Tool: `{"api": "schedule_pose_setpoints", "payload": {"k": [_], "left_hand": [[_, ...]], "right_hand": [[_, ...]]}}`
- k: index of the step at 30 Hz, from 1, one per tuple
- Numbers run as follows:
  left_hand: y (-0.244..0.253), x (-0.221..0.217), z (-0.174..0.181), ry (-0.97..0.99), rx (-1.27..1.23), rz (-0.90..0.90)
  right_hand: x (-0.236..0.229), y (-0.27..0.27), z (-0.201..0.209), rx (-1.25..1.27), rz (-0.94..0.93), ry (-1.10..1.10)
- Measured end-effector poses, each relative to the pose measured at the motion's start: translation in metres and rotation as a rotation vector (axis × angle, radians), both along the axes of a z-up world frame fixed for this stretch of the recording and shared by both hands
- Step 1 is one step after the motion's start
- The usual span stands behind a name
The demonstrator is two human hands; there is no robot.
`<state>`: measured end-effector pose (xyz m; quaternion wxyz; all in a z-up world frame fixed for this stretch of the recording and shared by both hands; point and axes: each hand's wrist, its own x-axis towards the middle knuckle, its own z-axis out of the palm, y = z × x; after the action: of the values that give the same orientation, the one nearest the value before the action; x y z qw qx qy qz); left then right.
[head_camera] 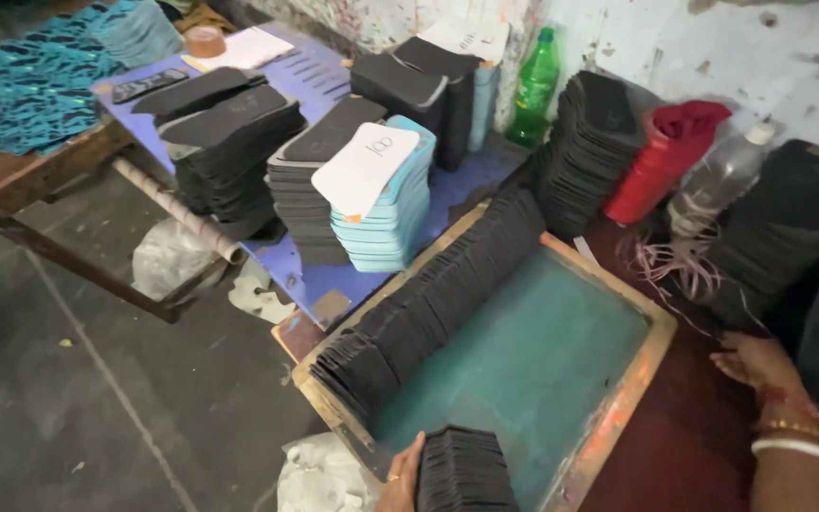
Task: The person repeatedly picks up black fabric pieces from a pile, aligns them, and places them into a wooden tray. The person continues stacking the pieces one by one into the tray throughout the clip.
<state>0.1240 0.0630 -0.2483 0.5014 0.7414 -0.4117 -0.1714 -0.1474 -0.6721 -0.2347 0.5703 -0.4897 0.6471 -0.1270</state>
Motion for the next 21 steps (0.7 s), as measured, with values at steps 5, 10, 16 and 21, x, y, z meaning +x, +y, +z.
{"api": "schedule_pose_setpoints", "payload": {"k": [5,10,16,21], "left_hand": [[0.004,0.003,-0.008,0.018,-0.027,0.012],[0.010,0.007,-0.016,0.029,0.022,-0.022],[0.009,0.002,-0.014,-0.004,0.011,0.019],[0.011,-0.001,-0.089,-0.135,0.021,0.109]], "right_hand": [[-0.012,0.075,0.032,0.115,0.025,-0.163],[-0.006,0.172,0.081,-0.266,0.226,0.061],[0.091,0.255,0.172,-1.218,0.435,0.449],[0.154,0.202,0.133,-1.343,0.541,0.320]]}}
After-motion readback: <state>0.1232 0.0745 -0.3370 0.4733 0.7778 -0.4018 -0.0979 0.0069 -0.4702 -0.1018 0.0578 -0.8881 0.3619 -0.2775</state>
